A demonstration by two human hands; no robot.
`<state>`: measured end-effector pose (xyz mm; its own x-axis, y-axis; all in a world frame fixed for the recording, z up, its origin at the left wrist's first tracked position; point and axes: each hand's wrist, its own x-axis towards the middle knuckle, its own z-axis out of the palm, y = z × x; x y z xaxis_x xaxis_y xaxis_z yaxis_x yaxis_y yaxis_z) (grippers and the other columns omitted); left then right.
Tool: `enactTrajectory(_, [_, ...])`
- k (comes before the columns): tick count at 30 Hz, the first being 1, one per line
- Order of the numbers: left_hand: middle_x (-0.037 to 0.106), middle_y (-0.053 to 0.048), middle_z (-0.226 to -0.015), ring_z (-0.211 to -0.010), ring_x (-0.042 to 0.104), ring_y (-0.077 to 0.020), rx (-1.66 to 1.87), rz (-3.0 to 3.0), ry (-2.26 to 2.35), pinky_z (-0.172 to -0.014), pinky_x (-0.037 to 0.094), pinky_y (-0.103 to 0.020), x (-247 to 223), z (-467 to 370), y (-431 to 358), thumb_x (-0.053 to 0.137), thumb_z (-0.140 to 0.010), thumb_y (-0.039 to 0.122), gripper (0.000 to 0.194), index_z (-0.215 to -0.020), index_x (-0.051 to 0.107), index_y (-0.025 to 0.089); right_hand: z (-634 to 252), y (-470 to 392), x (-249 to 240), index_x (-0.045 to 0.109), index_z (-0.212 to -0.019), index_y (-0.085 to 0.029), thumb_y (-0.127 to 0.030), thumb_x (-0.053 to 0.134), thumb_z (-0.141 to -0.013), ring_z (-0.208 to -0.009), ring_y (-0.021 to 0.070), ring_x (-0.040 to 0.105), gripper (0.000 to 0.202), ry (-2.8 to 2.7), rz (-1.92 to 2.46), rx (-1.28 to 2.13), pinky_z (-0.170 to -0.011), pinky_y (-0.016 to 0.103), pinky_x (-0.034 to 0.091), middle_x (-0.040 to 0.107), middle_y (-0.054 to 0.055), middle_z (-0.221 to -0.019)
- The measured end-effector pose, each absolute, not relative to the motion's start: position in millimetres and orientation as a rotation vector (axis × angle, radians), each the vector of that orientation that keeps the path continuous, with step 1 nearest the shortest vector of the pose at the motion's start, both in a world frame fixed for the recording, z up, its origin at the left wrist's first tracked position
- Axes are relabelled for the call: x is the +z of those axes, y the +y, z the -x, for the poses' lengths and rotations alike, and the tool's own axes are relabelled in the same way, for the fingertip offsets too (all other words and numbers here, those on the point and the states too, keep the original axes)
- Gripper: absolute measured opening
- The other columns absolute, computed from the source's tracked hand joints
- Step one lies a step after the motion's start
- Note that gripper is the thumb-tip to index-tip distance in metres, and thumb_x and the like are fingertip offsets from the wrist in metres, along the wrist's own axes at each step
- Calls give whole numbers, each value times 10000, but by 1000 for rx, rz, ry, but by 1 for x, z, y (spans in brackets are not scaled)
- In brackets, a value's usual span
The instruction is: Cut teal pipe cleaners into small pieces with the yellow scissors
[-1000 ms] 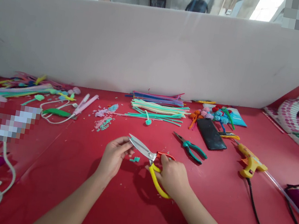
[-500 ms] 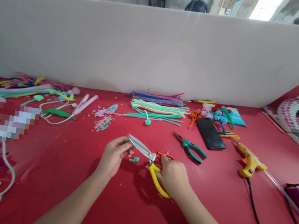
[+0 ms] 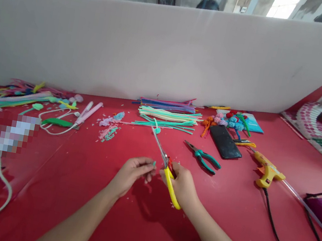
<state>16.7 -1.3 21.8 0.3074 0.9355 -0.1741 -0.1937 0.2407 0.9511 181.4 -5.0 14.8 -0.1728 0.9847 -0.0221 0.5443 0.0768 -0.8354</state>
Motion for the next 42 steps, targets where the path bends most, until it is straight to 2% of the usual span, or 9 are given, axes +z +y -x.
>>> enactTrajectory(3, [579,-36,-599,-485,505,-96,860,-1089,914,-498,401,-218,21,-22,-4,531,-697,322,214,-692,603,120,-180,-6,20,521,-746,-155,-343,432,-707,-425,66,366,211,-1633,1437,1207,-403,181,294,458,-37,-515])
enactTrajectory(6, [578,-38,-605,-479,496,-94,820,-1123,915,-488,394,-218,19,-24,-6,530,-699,331,227,-702,611,120,-180,-7,24,505,-714,-160,-300,444,-691,-404,58,351,155,-1577,1394,1287,-396,175,291,419,-57,-483])
enactTrajectory(13, [554,-14,-586,-485,479,-89,860,-1170,1012,-503,389,-217,12,-23,-7,584,-654,295,178,-728,593,134,-179,-7,13,469,-642,-160,-283,469,-656,-478,68,356,124,-1681,1437,1136,-435,179,285,373,-59,-512])
enactTrajectory(17, [508,10,-500,-455,464,-90,849,-1210,1058,-474,373,-208,13,-23,-8,576,-657,293,160,-699,583,139,-178,-5,10,471,-657,-159,-316,486,-650,-498,79,382,158,-1722,1469,1109,-436,180,278,413,-47,-526])
enactTrajectory(20, [514,6,-511,-458,466,-90,899,-1202,1059,-479,382,-210,15,-21,-6,557,-670,288,153,-680,576,137,-182,-5,14,471,-656,-168,-373,460,-685,-497,83,399,207,-1834,1515,962,-437,182,263,449,-34,-539])
enactTrajectory(23, [525,6,-532,-475,477,-86,1034,-1113,1093,-497,390,-207,18,-17,-1,552,-677,281,154,-720,565,134,-188,-5,18,466,-640,-183,-454,465,-675,-443,88,402,273,-2031,1697,629,-425,198,217,459,-28,-497])
enactTrajectory(26, [518,12,-563,-483,474,-79,1197,-981,1136,-486,391,-199,20,-12,3,567,-667,288,179,-752,546,133,-190,-7,19,487,-712,-196,-511,442,-681,-448,112,465,319,-2179,1778,407,-433,212,207,521,-5,-526])
enactTrajectory(30, [525,2,-614,-509,467,-71,1316,-907,1122,-477,381,-184,22,-7,6,568,-669,296,178,-721,545,128,-187,-9,15,491,-764,-205,-542,404,-697,-490,140,526,355,-2290,1767,289,-444,224,213,581,21,-593])
enactTrajectory(42, [537,13,-624,-532,482,-74,1430,-793,1074,-512,388,-189,25,-5,6,581,-647,244,129,-728,550,148,-187,-10,6,468,-732,-193,-542,339,-735,-473,147,528,372,-2387,1754,148,-433,240,172,572,22,-538])
